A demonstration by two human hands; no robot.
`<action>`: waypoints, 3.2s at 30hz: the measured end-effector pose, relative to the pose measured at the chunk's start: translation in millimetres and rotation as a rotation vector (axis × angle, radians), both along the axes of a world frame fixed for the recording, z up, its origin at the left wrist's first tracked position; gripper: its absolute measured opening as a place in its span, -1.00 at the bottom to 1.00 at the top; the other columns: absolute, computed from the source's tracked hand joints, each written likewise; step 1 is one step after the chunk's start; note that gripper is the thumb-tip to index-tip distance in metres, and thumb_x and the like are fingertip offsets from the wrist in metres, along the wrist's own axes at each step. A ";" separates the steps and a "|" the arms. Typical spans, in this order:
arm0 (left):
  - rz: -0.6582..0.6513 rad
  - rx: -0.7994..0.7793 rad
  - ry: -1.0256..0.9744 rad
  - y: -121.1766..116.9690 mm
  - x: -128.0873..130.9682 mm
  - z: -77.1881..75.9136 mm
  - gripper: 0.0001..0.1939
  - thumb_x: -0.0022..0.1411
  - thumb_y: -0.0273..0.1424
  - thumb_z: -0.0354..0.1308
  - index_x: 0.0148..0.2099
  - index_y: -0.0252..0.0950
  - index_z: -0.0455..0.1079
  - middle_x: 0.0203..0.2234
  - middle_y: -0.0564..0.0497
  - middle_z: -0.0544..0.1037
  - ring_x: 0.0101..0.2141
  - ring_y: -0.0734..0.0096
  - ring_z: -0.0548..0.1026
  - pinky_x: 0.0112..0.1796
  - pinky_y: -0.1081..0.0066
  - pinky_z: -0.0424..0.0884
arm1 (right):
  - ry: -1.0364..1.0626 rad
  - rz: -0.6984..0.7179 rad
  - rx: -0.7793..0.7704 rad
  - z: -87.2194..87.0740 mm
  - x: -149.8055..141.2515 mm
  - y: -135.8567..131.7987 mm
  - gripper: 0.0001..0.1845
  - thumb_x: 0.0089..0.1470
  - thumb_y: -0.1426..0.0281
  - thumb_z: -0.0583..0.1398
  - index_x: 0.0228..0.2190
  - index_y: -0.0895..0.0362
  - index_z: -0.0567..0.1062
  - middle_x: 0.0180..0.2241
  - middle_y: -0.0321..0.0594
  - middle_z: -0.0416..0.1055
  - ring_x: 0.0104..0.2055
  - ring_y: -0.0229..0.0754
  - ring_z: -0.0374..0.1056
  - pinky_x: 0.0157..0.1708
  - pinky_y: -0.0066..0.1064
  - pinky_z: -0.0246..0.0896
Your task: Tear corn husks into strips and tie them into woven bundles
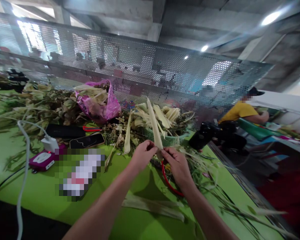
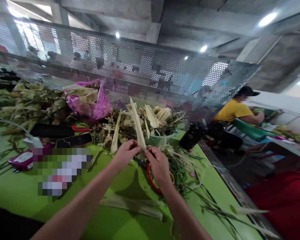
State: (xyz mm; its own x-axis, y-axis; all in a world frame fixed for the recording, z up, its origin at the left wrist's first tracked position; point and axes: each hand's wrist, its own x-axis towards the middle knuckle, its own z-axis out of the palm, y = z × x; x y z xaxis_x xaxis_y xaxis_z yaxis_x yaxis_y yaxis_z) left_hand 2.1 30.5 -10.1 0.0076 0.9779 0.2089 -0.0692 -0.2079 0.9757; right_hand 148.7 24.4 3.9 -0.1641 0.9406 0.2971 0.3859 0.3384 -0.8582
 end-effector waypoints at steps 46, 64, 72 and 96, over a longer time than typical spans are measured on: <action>-0.073 0.184 0.323 4.2 -11.5 -4.2 -0.91 0.11 -0.40 0.11 -0.36 -0.33 0.32 -0.51 0.08 0.42 -0.46 0.51 0.34 -0.41 0.47 0.24 | 0.176 -0.030 -0.009 -6.1 1.2 2.0 -0.82 -0.10 0.30 0.33 -0.38 0.09 0.53 -0.48 -0.34 0.43 -0.48 -0.26 0.28 -0.45 -0.41 0.20; -0.059 0.166 0.312 -3.7 -7.8 1.5 -0.87 0.18 -0.35 0.07 -0.34 -0.31 0.36 -0.46 0.03 0.47 -0.41 0.44 0.39 -0.37 0.47 0.31 | 0.229 0.033 -0.069 -0.8 1.6 -2.1 -0.73 -0.07 0.23 0.30 -0.35 0.14 0.50 -0.44 -0.27 0.44 -0.42 -0.22 0.28 -0.40 -0.40 0.18; -0.019 0.147 0.359 -8.2 -7.8 10.0 -0.89 0.12 -0.41 0.10 -0.39 -0.31 0.41 -0.48 0.02 0.49 -0.40 0.40 0.40 -0.35 0.46 0.32 | 0.218 0.020 -0.064 3.1 -1.8 -4.3 -0.71 -0.09 0.20 0.31 -0.39 0.14 0.48 -0.48 -0.27 0.42 -0.41 -0.19 0.28 -0.38 -0.38 0.19; -0.022 0.075 0.232 -3.3 -5.7 3.4 -0.89 0.10 -0.36 0.08 -0.38 -0.30 0.37 -0.49 0.05 0.46 -0.46 0.46 0.36 -0.39 0.47 0.29 | 0.228 0.087 -0.064 3.6 -2.4 -6.4 -0.73 -0.01 0.19 0.26 -0.33 0.10 0.44 -0.40 -0.28 0.40 -0.38 -0.20 0.28 -0.35 -0.40 0.21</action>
State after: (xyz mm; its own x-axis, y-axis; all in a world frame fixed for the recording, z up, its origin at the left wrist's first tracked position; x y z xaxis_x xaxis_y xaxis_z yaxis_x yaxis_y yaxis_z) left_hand -3.6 27.1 -6.8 0.0847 0.9589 0.2708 0.1499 -0.2809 0.9480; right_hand 146.3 18.0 7.6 -0.1807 0.9439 0.2764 0.1517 0.3044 -0.9404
